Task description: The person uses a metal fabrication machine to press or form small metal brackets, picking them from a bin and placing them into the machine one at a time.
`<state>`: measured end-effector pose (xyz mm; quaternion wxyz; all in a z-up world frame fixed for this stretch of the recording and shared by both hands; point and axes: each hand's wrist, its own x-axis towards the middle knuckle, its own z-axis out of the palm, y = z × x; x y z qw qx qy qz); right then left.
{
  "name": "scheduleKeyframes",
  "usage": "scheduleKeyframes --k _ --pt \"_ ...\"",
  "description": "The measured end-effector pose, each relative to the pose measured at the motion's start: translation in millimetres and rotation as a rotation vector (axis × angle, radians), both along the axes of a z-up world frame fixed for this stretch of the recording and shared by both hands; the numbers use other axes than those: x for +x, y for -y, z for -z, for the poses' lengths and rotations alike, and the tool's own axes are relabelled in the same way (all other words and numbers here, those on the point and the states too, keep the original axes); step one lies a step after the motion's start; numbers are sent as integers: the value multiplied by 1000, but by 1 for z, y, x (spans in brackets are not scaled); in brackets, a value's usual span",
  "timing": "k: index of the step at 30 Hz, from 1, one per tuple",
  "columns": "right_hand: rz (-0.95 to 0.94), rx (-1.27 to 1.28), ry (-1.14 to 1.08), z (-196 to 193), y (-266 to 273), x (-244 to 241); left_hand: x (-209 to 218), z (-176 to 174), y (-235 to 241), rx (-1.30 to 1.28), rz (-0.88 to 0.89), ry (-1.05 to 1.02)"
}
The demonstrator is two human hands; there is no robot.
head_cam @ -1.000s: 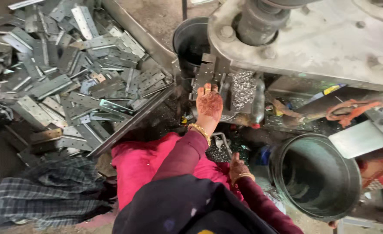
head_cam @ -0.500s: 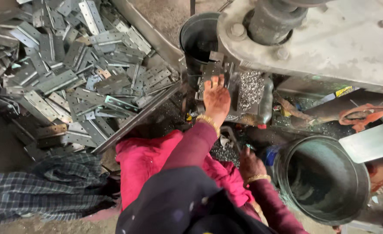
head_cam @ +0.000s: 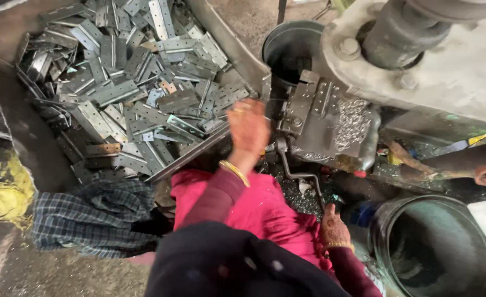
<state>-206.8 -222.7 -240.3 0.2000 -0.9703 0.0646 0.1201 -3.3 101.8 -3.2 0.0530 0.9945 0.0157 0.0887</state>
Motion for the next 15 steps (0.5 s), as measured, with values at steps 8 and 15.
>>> scheduleKeyframes --k 8,15 --pt "58 83 -180 1 2 8 112 23 -94 248 18 -22" --pt "-38 146 -108 -14 -4 0 42 5 -112 -257 -207 345"
